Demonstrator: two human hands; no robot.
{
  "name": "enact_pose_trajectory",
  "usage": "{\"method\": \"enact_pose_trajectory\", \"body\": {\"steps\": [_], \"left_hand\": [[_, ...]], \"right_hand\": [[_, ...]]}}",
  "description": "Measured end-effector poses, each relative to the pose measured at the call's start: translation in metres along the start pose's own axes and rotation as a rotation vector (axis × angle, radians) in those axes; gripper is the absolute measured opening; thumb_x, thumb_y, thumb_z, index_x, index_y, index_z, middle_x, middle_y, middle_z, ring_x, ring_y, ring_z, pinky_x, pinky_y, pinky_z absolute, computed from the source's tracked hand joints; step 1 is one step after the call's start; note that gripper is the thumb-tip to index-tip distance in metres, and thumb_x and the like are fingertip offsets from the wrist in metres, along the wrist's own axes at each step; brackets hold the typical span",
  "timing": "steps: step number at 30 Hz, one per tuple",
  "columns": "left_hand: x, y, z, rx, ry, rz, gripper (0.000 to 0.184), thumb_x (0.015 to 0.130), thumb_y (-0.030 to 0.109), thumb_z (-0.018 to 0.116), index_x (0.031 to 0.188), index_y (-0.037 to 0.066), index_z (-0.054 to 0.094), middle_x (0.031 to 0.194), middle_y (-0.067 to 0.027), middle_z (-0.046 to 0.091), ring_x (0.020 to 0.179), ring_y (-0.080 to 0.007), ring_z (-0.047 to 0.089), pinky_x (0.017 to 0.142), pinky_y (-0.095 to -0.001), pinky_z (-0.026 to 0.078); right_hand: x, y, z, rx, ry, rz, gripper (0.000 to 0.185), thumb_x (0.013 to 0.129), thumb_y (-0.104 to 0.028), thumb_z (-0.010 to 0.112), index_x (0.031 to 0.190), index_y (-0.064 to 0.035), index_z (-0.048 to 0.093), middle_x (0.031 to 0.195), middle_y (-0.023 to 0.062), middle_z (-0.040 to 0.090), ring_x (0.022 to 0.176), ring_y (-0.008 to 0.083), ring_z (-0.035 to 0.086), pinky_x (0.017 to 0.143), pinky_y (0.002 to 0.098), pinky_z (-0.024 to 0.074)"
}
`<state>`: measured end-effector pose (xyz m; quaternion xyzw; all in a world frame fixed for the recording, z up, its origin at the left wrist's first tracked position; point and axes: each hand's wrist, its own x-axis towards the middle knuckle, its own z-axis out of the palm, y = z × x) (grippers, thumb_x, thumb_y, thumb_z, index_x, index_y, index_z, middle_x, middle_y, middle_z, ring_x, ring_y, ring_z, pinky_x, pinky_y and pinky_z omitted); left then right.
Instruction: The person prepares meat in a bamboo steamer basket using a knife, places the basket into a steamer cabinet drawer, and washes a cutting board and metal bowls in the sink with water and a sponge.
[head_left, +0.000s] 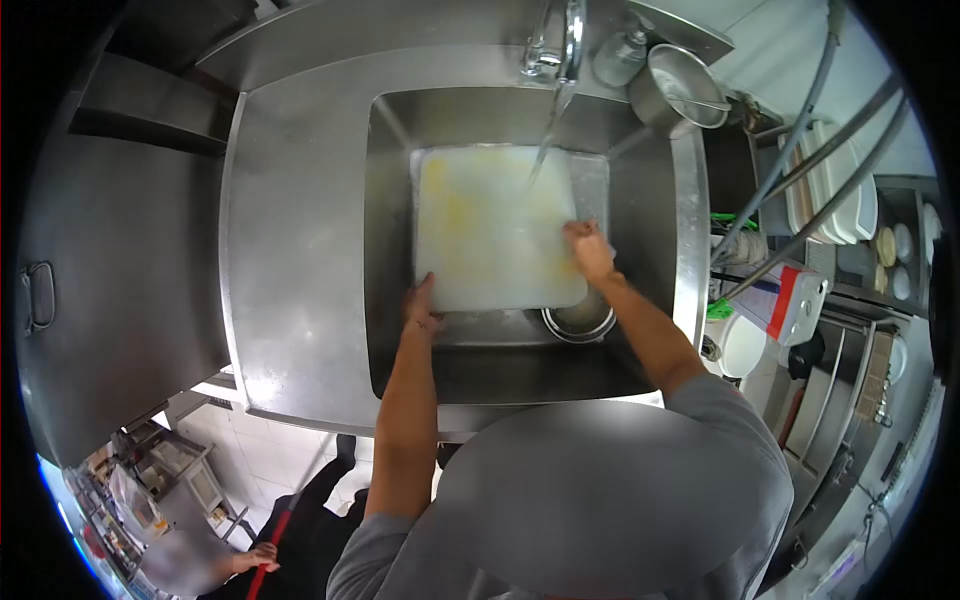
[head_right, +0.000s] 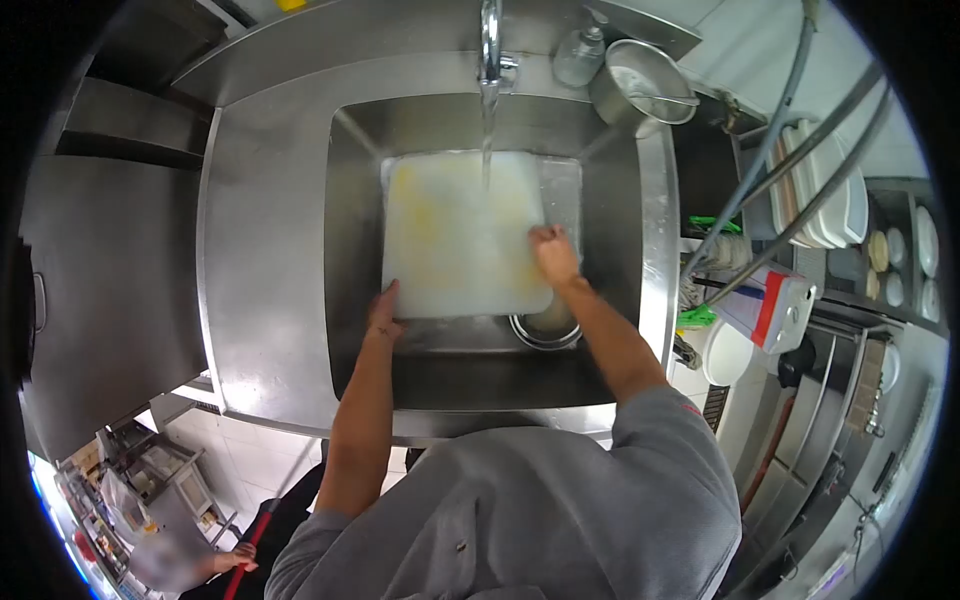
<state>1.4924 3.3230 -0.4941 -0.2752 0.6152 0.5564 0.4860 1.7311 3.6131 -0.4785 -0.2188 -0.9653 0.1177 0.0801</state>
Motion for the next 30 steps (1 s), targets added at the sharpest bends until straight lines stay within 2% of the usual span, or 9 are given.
{"method": "enact_pose_trajectory", "body": {"steps": [7, 12, 14, 17, 18, 19, 21, 24, 30], "left_hand": [[-0.021, 0.005, 0.006, 0.079, -0.034, 0.119, 0.071, 0.08, 0.024, 0.076, 0.137, 0.003, 0.038, 0.13, -0.0154, 0.051, 0.117, -0.0315, 0.051, 0.09, -0.0554, 0.043], [-0.062, 0.007, 0.038, 0.115, -0.141, 0.229, 0.053, 0.08, 0.019, 0.075, 0.122, -0.002, 0.05, 0.112, -0.0154, 0.061, 0.102, -0.0302, 0.059, 0.08, -0.0504, 0.049], [-0.088, 0.01, 0.065, 0.141, -0.08, 0.298, 0.048, 0.08, 0.017, 0.074, 0.117, -0.005, 0.053, 0.106, -0.0163, 0.063, 0.097, -0.0297, 0.061, 0.077, -0.0483, 0.051], [-0.111, 0.01, 0.1, 0.158, -0.088, 0.436, 0.04, 0.081, 0.014, 0.071, 0.111, -0.008, 0.055, 0.1, -0.0172, 0.063, 0.089, -0.0282, 0.063, 0.071, -0.0448, 0.053], [-0.117, 0.014, 0.113, 0.175, -0.079, 0.473, 0.037, 0.083, 0.014, 0.069, 0.108, -0.009, 0.055, 0.1, -0.0179, 0.063, 0.086, -0.0286, 0.064, 0.067, -0.0443, 0.054], [-0.124, 0.021, 0.127, 0.195, -0.072, 0.513, 0.035, 0.085, 0.015, 0.066, 0.106, -0.01, 0.055, 0.1, -0.0185, 0.063, 0.083, -0.0291, 0.065, 0.063, -0.0438, 0.055], [-0.146, 0.044, 0.155, 0.102, -0.105, 0.475, 0.033, 0.086, 0.016, 0.063, 0.106, -0.01, 0.055, 0.1, -0.0188, 0.063, 0.082, -0.0301, 0.065, 0.061, -0.0439, 0.056], [-0.16, 0.084, 0.188, -0.044, -0.129, 0.443, 0.035, 0.089, 0.018, 0.059, 0.107, -0.011, 0.055, 0.1, -0.0194, 0.063, 0.08, -0.032, 0.066, 0.058, -0.0445, 0.057], [-0.117, 0.123, 0.253, -0.254, 0.0, 0.474, 0.053, 0.088, 0.021, 0.061, 0.128, -0.005, 0.036, 0.111, -0.0197, 0.058, 0.09, -0.029, 0.064, 0.066, -0.041, 0.057]], "right_hand": [[0.118, 0.027, -0.265, -0.109, 0.607, 0.017, 0.029, 0.081, -0.003, 0.059, 0.11, -0.0038, 0.061, 0.104, 0.0162, 0.061, 0.1, 0.0387, 0.055, 0.089, 0.0446, 0.0448], [0.167, 0.086, -0.277, -0.082, 0.557, 0.147, 0.027, 0.087, -0.014, 0.059, 0.11, -0.0017, 0.061, 0.105, 0.0185, 0.061, 0.1, 0.0398, 0.055, 0.085, 0.0451, 0.046], [0.163, 0.028, -0.276, -0.082, 0.861, 0.036, 0.025, 0.088, -0.015, 0.059, 0.108, -0.0005, 0.062, 0.101, 0.0189, 0.062, 0.096, 0.0404, 0.057, 0.082, 0.0455, 0.0471], [0.141, -0.045, -0.221, 0.498, 0.465, 0.166, 0.017, 0.082, -0.005, 0.058, 0.096, 0.0003, 0.066, 0.091, 0.0193, 0.066, 0.084, 0.0353, 0.064, 0.078, 0.0425, 0.0509], [0.142, -0.054, -0.193, 0.668, 0.23, 0.218, 0.014, 0.087, -0.004, 0.058, 0.098, -0.001, 0.066, 0.086, 0.0102, 0.069, 0.08, 0.0196, 0.066, 0.072, 0.0327, 0.0527], [0.146, -0.059, -0.165, 1.273, -0.027, 0.243, 0.014, 0.09, -0.002, 0.055, 0.099, 0.002, 0.065, 0.09, 0.0109, 0.068, 0.082, 0.0199, 0.067, 0.072, 0.0319, 0.0542], [0.153, -0.088, -0.162, 1.667, -0.221, 0.477, 0.01, 0.087, 0.003, 0.055, 0.093, 0.0038, 0.063, 0.087, 0.0133, 0.066, 0.078, 0.0219, 0.066, 0.071, 0.0342, 0.0564], [0.175, -0.101, -0.147, 1.903, -0.125, 0.526, 0.008, 0.088, 0.002, 0.057, 0.094, 0.005, 0.061, 0.088, 0.0148, 0.065, 0.076, 0.0218, 0.065, 0.069, 0.0335, 0.0572], [0.197, -0.102, -0.174, 1.714, 0.048, 0.562, 0.009, 0.085, 0.006, 0.058, 0.094, 0.0052, 0.06, 0.084, 0.015, 0.065, 0.07, 0.0203, 0.064, 0.067, 0.0307, 0.0563]]}}
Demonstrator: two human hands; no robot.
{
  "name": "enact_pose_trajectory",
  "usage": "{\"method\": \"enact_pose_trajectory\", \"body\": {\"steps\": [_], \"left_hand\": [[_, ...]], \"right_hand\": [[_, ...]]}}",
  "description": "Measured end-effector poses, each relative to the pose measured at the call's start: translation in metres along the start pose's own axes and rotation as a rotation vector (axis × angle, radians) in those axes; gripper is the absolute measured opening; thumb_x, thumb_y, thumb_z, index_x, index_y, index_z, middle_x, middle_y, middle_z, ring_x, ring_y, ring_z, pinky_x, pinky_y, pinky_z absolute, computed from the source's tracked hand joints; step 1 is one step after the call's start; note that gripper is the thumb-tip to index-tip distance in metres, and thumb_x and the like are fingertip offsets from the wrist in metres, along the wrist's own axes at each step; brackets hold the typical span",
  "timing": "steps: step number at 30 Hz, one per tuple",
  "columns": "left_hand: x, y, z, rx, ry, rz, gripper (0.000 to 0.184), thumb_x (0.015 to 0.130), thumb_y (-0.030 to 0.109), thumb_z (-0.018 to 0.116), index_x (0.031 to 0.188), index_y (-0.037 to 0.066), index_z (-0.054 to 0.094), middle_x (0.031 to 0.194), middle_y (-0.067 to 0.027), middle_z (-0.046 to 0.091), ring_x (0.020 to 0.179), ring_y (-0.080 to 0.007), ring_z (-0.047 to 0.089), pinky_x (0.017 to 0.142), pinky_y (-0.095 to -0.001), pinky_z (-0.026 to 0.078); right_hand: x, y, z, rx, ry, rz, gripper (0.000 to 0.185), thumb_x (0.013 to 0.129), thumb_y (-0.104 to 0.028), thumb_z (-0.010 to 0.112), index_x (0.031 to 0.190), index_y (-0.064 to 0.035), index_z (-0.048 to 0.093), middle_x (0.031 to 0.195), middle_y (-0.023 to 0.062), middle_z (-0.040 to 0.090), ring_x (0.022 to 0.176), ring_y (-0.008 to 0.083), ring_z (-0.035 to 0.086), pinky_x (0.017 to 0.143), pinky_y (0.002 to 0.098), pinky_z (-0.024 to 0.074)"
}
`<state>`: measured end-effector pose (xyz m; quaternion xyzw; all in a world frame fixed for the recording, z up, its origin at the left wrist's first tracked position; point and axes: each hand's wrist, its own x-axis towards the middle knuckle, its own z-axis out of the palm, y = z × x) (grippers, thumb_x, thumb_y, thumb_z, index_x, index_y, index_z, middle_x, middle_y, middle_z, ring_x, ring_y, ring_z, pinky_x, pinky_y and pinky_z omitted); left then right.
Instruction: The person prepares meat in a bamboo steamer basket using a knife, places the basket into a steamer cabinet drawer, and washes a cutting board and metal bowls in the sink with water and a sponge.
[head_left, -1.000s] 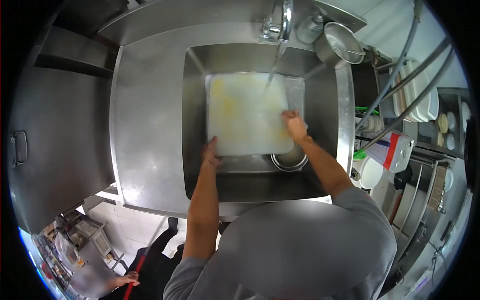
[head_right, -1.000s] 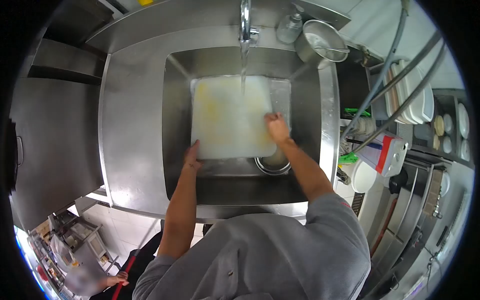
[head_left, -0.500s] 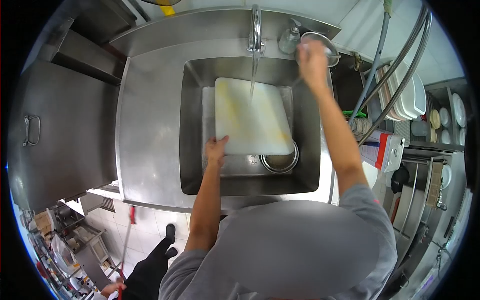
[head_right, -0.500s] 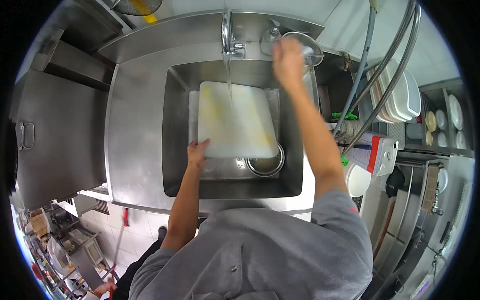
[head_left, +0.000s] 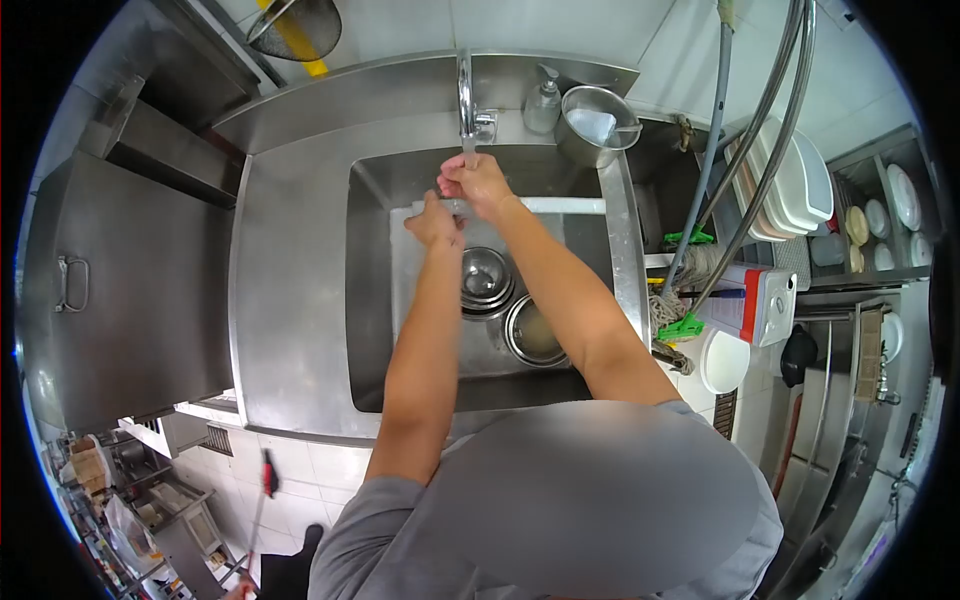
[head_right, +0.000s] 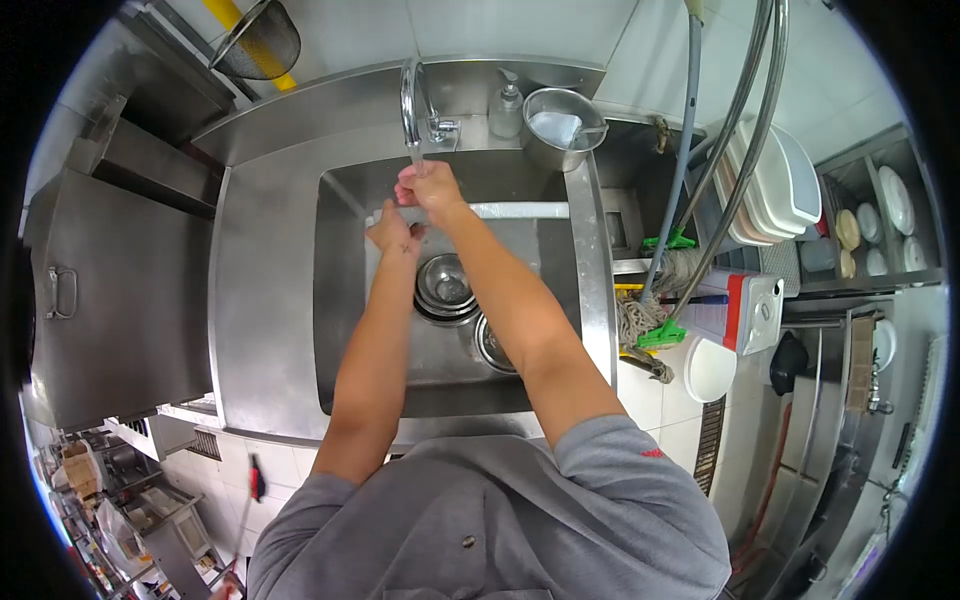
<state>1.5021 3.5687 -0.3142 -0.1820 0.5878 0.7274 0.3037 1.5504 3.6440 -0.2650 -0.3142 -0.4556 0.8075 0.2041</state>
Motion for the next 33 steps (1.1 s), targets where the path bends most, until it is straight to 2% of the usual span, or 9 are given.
{"method": "enact_pose_trajectory", "body": {"steps": [5, 8, 10, 12, 19, 24, 28, 30, 33], "left_hand": [[0.007, -0.048, 0.049, -0.396, -0.019, 0.179, 0.066, 0.087, 0.016, 0.066, 0.136, 0.008, 0.022, 0.118, -0.0149, 0.052, 0.098, -0.0231, 0.06, 0.077, -0.0365, 0.054], [0.048, -0.103, 0.043, -0.578, -0.361, 0.032, 0.063, 0.087, 0.013, 0.066, 0.135, 0.01, 0.025, 0.116, -0.0101, 0.053, 0.095, -0.02, 0.06, 0.077, -0.0344, 0.054], [-0.002, -0.093, 0.047, -0.389, -0.168, 0.112, 0.044, 0.088, 0.019, 0.064, 0.123, 0.002, 0.045, 0.103, -0.0057, 0.059, 0.086, -0.022, 0.061, 0.069, -0.0406, 0.054], [-0.035, -0.064, 0.043, -0.376, -0.025, 0.024, 0.035, 0.087, 0.015, 0.063, 0.118, 0.004, 0.05, 0.102, -0.0042, 0.058, 0.088, -0.019, 0.06, 0.069, -0.0378, 0.053], [-0.018, -0.058, 0.038, -0.492, 0.023, 0.146, 0.034, 0.08, -0.002, 0.056, 0.114, 0.001, 0.054, 0.104, -0.0094, 0.06, 0.091, -0.0215, 0.059, 0.07, -0.0381, 0.05], [-0.039, -0.072, -0.051, -0.458, -0.123, -0.043, 0.043, 0.07, -0.011, 0.056, 0.113, -0.005, 0.053, 0.11, -0.0135, 0.059, 0.099, -0.03, 0.06, 0.082, -0.0492, 0.052], [-0.08, -0.047, -0.13, -0.257, -0.148, -0.015, 0.052, 0.065, -0.012, 0.056, 0.116, -0.004, 0.053, 0.106, -0.0116, 0.061, 0.097, -0.0286, 0.061, 0.083, -0.0417, 0.052], [-0.093, -0.03, -0.159, -0.194, -0.175, -0.033, 0.052, 0.065, -0.012, 0.055, 0.117, -0.005, 0.052, 0.107, -0.0118, 0.061, 0.099, -0.0283, 0.061, 0.086, -0.0409, 0.051], [-0.1, -0.014, -0.201, -0.155, -0.211, -0.087, 0.05, 0.069, -0.011, 0.054, 0.118, -0.003, 0.053, 0.11, -0.0123, 0.06, 0.103, -0.0291, 0.059, 0.093, -0.0416, 0.048]], "right_hand": [[0.016, -0.016, -0.007, -0.291, -0.016, 0.01, 0.009, 0.084, 0.004, 0.058, 0.091, 0.0057, 0.062, 0.084, 0.0152, 0.066, 0.068, 0.0178, 0.063, 0.065, 0.0281, 0.0537], [0.013, -0.027, 0.009, -0.357, -0.155, 0.071, 0.014, 0.084, -0.001, 0.06, 0.095, 0.0065, 0.064, 0.083, 0.0138, 0.067, 0.069, 0.0164, 0.063, 0.066, 0.0264, 0.0521], [0.006, -0.028, 0.015, -0.334, -0.268, 0.142, 0.018, 0.084, -0.004, 0.061, 0.098, 0.0066, 0.064, 0.082, 0.0126, 0.068, 0.071, 0.0157, 0.063, 0.067, 0.0255, 0.0514], [0.011, -0.032, 0.01, -1.132, -0.221, -0.234, 0.021, 0.085, -0.005, 0.06, 0.103, 0.0062, 0.065, 0.087, 0.0114, 0.069, 0.078, 0.0159, 0.064, 0.07, 0.0254, 0.0519], [0.001, -0.045, -0.014, -0.586, -0.475, 0.082, 0.017, 0.084, -0.006, 0.059, 0.097, 0.0026, 0.067, 0.089, 0.0105, 0.068, 0.079, 0.018, 0.065, 0.069, 0.0289, 0.0522], [-0.022, -0.016, -0.092, -0.542, -0.072, -0.036, 0.023, 0.087, -0.017, 0.062, 0.102, 0.0013, 0.065, 0.092, 0.0079, 0.066, 0.081, 0.0154, 0.064, 0.073, 0.0291, 0.0515], [-0.053, 0.137, -0.248, -1.612, 0.247, 0.059, 0.062, 0.088, -0.053, 0.055, 0.109, 0.0048, 0.063, 0.113, 0.0287, 0.06, 0.105, 0.0415, 0.06, 0.087, 0.045, 0.0484], [-0.103, 0.124, -0.198, -0.658, 0.454, 0.833, 0.076, 0.088, -0.061, 0.053, 0.132, 0.0011, 0.047, 0.115, 0.0272, 0.061, 0.108, 0.0367, 0.061, 0.089, 0.0458, 0.0494], [-0.114, 0.19, -0.202, -0.253, 0.333, 0.885, 0.066, 0.09, -0.051, 0.058, 0.124, 0.0045, 0.054, 0.115, 0.0219, 0.061, 0.105, 0.032, 0.059, 0.082, 0.0472, 0.0499]]}}
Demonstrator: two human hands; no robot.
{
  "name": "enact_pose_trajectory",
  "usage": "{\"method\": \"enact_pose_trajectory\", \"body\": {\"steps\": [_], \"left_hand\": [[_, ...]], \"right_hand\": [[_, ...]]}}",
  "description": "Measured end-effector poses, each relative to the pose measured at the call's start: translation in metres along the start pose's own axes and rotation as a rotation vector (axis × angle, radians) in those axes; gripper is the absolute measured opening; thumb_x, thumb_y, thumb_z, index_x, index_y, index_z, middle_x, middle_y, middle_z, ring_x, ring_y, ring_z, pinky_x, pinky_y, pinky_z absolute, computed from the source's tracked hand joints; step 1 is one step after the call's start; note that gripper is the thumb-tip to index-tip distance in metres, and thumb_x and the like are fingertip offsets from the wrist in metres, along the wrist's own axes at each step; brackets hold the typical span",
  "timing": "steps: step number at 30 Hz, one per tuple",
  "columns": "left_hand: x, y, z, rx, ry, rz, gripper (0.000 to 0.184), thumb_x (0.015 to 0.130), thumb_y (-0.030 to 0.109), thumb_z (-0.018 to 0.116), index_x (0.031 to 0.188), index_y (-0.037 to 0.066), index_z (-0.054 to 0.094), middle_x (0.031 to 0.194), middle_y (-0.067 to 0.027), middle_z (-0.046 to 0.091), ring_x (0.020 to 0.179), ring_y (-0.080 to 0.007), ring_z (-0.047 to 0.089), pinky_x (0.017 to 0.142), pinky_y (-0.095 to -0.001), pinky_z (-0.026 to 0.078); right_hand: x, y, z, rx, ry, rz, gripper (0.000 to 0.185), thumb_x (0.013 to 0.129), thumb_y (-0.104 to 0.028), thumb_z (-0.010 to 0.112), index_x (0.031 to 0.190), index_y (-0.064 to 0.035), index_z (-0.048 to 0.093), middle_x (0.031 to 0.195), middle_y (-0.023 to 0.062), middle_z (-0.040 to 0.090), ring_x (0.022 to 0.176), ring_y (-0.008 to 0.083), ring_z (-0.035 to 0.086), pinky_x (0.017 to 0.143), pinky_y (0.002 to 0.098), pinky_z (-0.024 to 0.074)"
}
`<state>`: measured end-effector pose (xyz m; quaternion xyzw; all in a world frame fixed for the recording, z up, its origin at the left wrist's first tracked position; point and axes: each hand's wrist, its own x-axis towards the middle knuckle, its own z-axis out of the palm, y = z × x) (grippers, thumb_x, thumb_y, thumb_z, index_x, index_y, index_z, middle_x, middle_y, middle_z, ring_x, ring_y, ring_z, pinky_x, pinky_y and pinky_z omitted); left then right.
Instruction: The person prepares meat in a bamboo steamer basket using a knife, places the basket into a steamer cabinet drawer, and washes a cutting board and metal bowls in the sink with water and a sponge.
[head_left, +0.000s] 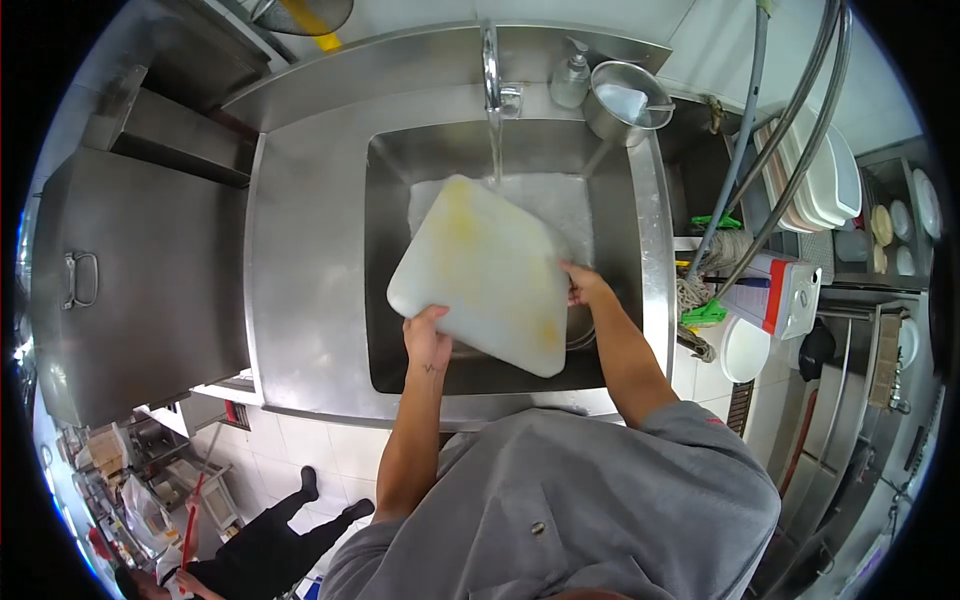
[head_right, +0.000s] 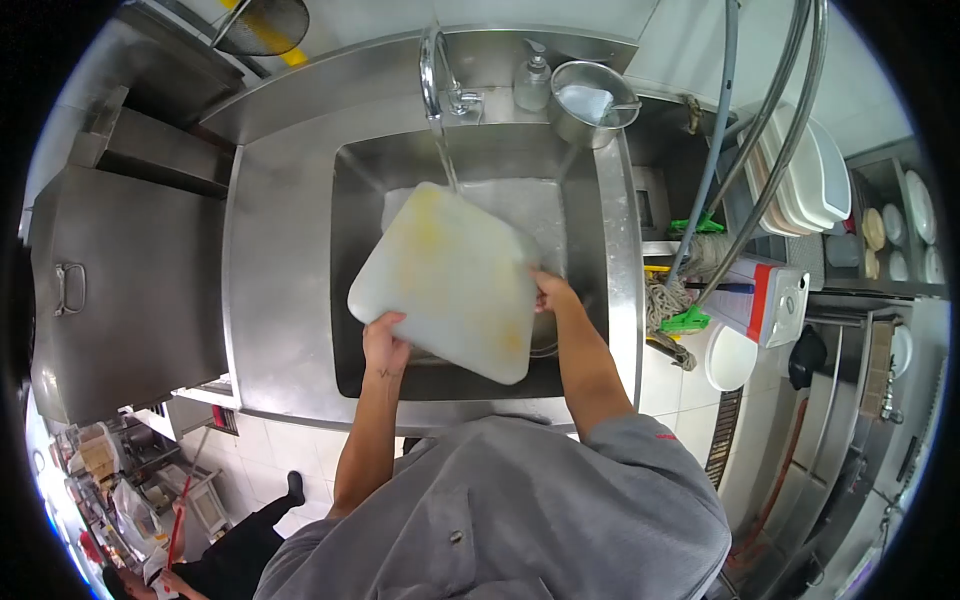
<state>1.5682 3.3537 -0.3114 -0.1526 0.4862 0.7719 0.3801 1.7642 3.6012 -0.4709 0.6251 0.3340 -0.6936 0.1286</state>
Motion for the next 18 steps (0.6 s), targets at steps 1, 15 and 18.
{"method": "enact_pose_trajectory", "body": {"steps": [1, 15, 18], "left_hand": [[-0.008, 0.005, -0.012, -0.024, -0.008, -0.036, 0.047, 0.071, -0.009, 0.052, 0.117, -0.001, 0.054, 0.111, -0.0128, 0.06, 0.105, -0.0302, 0.058, 0.097, -0.0431, 0.046], [-0.059, 0.023, -0.061, -0.268, -0.557, -0.247, 0.051, 0.083, 0.006, 0.058, 0.132, 0.001, 0.046, 0.126, -0.0114, 0.056, 0.121, -0.0291, 0.051, 0.103, -0.0444, 0.04], [0.006, 0.083, -0.05, -0.008, -0.769, -0.2, 0.039, 0.095, 0.02, 0.054, 0.128, 0.001, 0.05, 0.122, -0.0108, 0.058, 0.117, -0.0259, 0.053, 0.099, -0.0396, 0.042]], "right_hand": [[0.01, 0.012, 0.01, 0.004, -0.013, 0.005, 0.066, 0.09, -0.051, 0.058, 0.124, 0.0045, 0.054, 0.115, 0.0219, 0.061, 0.105, 0.032, 0.059, 0.082, 0.0472, 0.0499], [-0.155, -0.073, -0.007, 0.431, 0.233, -0.718, 0.059, 0.085, -0.028, 0.072, 0.124, 0.0105, 0.05, 0.115, 0.0183, 0.062, 0.104, 0.0254, 0.06, 0.092, 0.0363, 0.0455], [-0.096, -0.073, -0.005, 0.551, 0.218, -0.972, 0.058, 0.084, -0.028, 0.073, 0.122, 0.0102, 0.051, 0.113, 0.0175, 0.063, 0.101, 0.0239, 0.06, 0.09, 0.0345, 0.046]]}}
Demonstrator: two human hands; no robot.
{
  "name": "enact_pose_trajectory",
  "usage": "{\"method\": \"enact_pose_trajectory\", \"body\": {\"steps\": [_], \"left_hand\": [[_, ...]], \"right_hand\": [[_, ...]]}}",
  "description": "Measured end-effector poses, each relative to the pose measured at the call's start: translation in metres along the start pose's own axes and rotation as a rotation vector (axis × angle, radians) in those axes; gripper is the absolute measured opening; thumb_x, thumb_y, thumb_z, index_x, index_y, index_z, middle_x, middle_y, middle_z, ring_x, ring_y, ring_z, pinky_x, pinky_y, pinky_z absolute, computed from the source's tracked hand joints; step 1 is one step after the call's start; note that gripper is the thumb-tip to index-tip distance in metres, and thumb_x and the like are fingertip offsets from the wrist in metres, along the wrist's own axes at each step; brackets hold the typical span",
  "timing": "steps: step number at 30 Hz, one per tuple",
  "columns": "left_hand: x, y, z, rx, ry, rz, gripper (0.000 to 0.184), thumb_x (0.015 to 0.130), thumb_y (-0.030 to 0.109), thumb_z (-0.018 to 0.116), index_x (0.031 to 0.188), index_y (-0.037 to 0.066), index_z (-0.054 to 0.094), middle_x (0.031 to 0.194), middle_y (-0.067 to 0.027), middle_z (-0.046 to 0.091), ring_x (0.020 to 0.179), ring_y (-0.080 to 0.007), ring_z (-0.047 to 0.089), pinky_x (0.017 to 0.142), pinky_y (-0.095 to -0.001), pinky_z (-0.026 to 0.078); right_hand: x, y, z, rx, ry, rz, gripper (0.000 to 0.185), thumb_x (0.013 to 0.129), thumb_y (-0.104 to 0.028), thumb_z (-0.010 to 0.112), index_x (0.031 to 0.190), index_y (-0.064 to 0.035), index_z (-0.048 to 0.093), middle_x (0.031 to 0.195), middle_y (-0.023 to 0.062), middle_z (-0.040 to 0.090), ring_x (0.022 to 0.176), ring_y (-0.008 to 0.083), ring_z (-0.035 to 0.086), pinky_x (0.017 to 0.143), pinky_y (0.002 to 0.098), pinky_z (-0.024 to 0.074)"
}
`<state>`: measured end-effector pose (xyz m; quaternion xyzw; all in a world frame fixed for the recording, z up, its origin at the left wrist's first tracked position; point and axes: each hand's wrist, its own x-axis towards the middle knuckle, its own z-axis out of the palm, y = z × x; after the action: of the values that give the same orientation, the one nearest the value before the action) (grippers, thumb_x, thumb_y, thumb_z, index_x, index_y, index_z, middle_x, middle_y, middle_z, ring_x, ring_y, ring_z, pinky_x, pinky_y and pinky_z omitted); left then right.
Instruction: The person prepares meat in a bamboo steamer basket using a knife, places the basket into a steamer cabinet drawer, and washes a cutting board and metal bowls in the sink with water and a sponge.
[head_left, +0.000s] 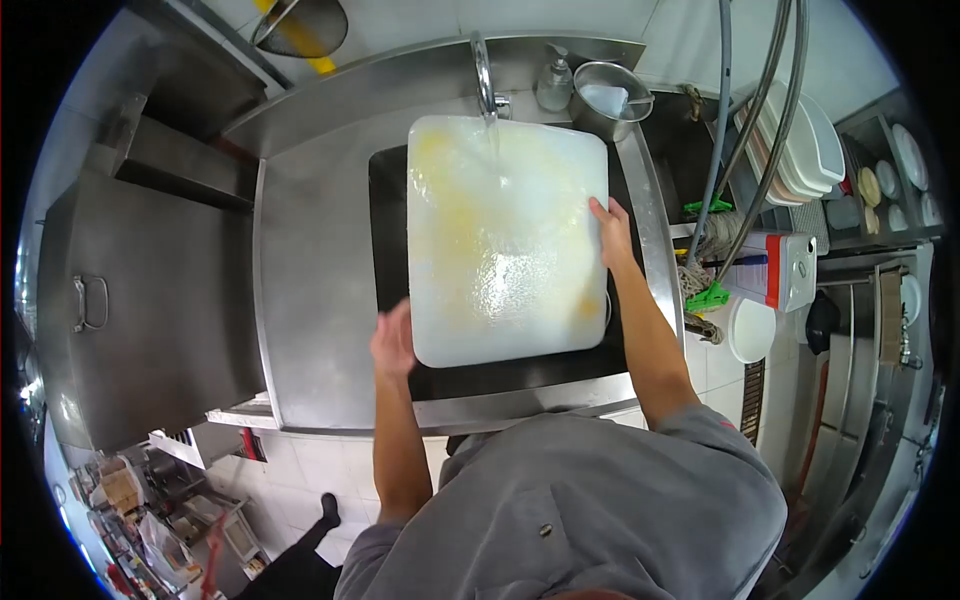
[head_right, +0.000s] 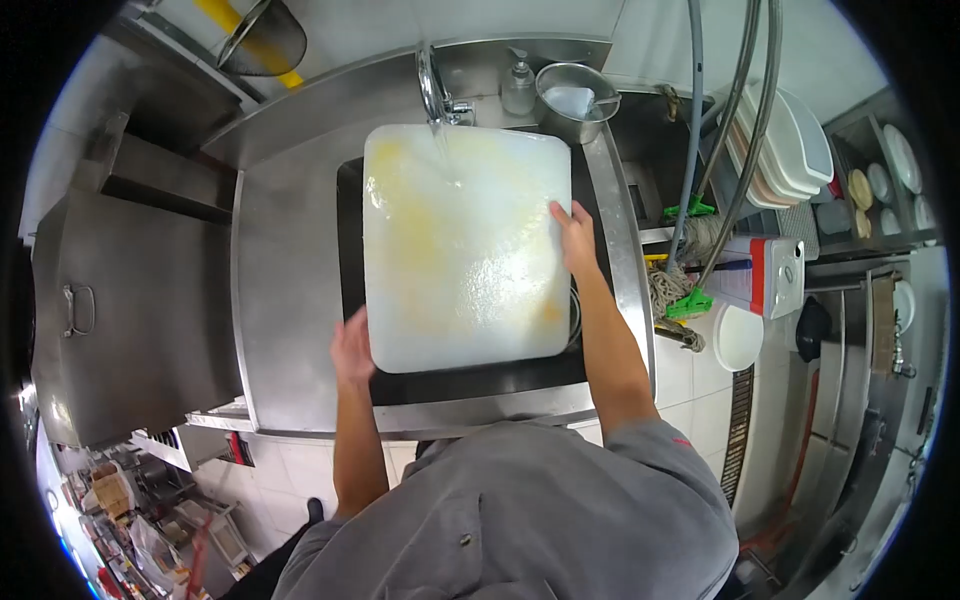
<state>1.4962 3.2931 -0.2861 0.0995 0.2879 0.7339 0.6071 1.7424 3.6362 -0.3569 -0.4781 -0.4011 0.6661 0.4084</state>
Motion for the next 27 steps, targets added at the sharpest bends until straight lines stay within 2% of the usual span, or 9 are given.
{"method": "enact_pose_trajectory", "body": {"steps": [2, 6, 8, 9, 15, 22, 24, 25, 27], "left_hand": [[0.048, 0.028, 0.0, 0.443, 0.148, -0.073, 0.035, 0.096, 0.024, 0.055, 0.123, 0.001, 0.053, 0.117, -0.01, 0.061, 0.107, -0.0196, 0.058, 0.092, -0.0323, 0.045], [0.059, 0.017, 0.021, 0.722, 0.441, 0.06, 0.031, 0.096, 0.024, 0.058, 0.116, 0.001, 0.057, 0.108, -0.0081, 0.064, 0.095, -0.0126, 0.06, 0.084, -0.0265, 0.047], [0.031, 0.013, 0.038, 0.78, 0.66, 0.21, 0.028, 0.096, 0.026, 0.059, 0.105, 0.0, 0.059, 0.092, -0.0036, 0.063, 0.078, -0.0083, 0.055, 0.072, -0.0241, 0.045], [0.02, 0.011, 0.036, 0.853, 0.741, 0.288, 0.031, 0.097, 0.029, 0.058, 0.086, 0.0, 0.057, 0.077, 0.0, 0.055, 0.069, -0.0071, 0.045, 0.062, -0.0248, 0.04], [-0.045, 0.018, 0.034, 1.082, 1.063, 0.291, 0.046, 0.096, 0.035, 0.057, 0.067, 0.001, 0.047, 0.061, 0.0003, 0.041, 0.062, -0.0095, 0.035, 0.053, -0.0299, 0.031], [-0.007, 0.037, 0.023, 1.41, 0.958, 0.217, 0.055, 0.095, 0.039, 0.056, 0.064, -0.004, 0.042, 0.057, -0.0081, 0.037, 0.058, -0.018, 0.031, 0.054, -0.036, 0.033], [0.021, 0.021, 0.0, 1.347, 0.814, 0.08, 0.062, 0.097, 0.05, 0.045, 0.074, -0.006, 0.055, 0.066, -0.0161, 0.054, 0.064, -0.0246, 0.048, 0.065, -0.0389, 0.042], [0.038, 0.015, 0.0, 1.345, 0.788, 0.087, 0.062, 0.097, 0.05, 0.045, 0.074, -0.006, 0.055, 0.066, -0.0161, 0.054, 0.064, -0.0246, 0.048, 0.065, -0.0389, 0.042], [0.062, -0.004, 0.001, 1.263, 0.814, -0.047, 0.077, 0.095, 0.063, 0.031, 0.101, -0.007, 0.063, 0.099, -0.026, 0.064, 0.096, -0.0328, 0.061, 0.086, -0.0403, 0.045]], "right_hand": [[0.007, 0.007, 0.019, -0.062, -0.005, -0.083, 0.055, 0.085, -0.032, 0.071, 0.12, 0.0073, 0.054, 0.11, 0.0166, 0.064, 0.097, 0.0223, 0.061, 0.088, 0.0328, 0.0455], [0.014, 0.007, 0.056, -0.277, 0.001, -0.217, 0.054, 0.091, -0.044, 0.061, 0.118, 0.0028, 0.06, 0.108, 0.0182, 0.066, 0.098, 0.0245, 0.061, 0.089, 0.0338, 0.0445], [0.02, 0.021, 0.07, -0.469, -0.052, -0.173, 0.062, 0.093, -0.051, 0.052, 0.119, 0.0044, 0.059, 0.114, 0.0233, 0.064, 0.107, 0.0321, 0.06, 0.094, 0.0364, 0.0431], [0.011, 0.016, 0.084, -0.486, -0.023, -0.127, 0.07, 0.094, -0.057, 0.043, 0.122, 0.0058, 0.057, 0.121, 0.0271, 0.059, 0.117, 0.0367, 0.055, 0.099, 0.0387, 0.0401], [-0.001, 0.054, 0.128, -0.517, -0.166, 0.188, 0.074, 0.095, -0.057, 0.04, 0.126, 0.0082, 0.053, 0.123, 0.0276, 0.058, 0.119, 0.0374, 0.053, 0.102, 0.0399, 0.0379], [-0.023, 0.047, 0.08, -0.381, 0.03, 0.201, 0.071, 0.096, -0.054, 0.041, 0.117, 0.0114, 0.057, 0.111, 0.0259, 0.063, 0.105, 0.0364, 0.059, 0.093, 0.0406, 0.0431], [-0.022, 0.021, 0.053, -0.552, 0.155, 0.11, 0.069, 0.097, -0.053, 0.043, 0.112, 0.0127, 0.059, 0.104, 0.019, 0.065, 0.094, 0.0261, 0.059, 0.087, 0.0369, 0.0441], [-0.02, 0.009, 0.041, -0.55, 0.177, 0.096, 0.069, 0.097, -0.053, 0.043, 0.112, 0.0127, 0.059, 0.104, 0.019, 0.065, 0.094, 0.0261, 0.059, 0.087, 0.0369, 0.0441], [-0.024, -0.012, 0.017, -0.549, 0.328, -0.078, 0.064, 0.098, -0.049, 0.042, 0.103, 0.0112, 0.063, 0.095, 0.0237, 0.067, 0.088, 0.0339, 0.062, 0.084, 0.0395, 0.0453]]}}
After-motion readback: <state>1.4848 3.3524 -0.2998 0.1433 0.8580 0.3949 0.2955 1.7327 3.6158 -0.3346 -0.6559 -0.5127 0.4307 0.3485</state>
